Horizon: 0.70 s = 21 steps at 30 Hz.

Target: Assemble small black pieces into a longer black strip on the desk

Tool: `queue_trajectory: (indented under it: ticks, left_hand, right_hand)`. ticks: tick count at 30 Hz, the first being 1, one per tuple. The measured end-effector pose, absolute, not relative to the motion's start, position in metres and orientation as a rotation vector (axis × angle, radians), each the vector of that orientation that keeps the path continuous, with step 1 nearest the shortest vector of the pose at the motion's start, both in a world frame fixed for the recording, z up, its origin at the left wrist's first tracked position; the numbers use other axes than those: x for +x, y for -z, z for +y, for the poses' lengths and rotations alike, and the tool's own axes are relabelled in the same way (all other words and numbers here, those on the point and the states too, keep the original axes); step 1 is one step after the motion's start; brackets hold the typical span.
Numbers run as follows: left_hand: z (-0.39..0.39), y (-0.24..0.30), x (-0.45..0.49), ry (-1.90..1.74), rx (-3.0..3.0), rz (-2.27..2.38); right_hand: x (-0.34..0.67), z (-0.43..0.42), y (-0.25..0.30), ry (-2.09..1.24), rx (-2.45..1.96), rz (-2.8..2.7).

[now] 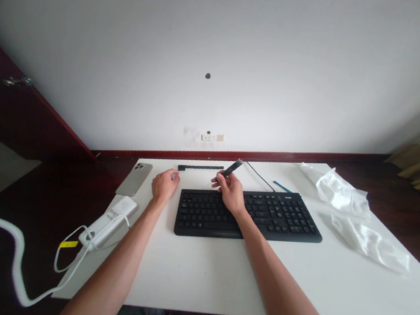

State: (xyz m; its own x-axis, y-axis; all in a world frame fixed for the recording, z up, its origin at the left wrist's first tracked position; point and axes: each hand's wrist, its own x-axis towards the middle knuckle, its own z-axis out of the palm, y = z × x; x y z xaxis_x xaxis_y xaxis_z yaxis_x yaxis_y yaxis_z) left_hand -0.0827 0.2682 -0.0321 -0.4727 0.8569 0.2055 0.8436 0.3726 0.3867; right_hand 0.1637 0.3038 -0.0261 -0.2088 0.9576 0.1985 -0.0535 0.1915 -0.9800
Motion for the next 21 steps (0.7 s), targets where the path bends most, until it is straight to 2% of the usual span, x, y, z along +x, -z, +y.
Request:
queue_trajectory:
  ticks: [21]
  left_hand:
    - [0.2677,0.0302,-0.0824,-0.731,1.614,2.548]
  right_hand:
    - [0.1641,0.3053,0.0291,-1.217,-0.927,-1.44]
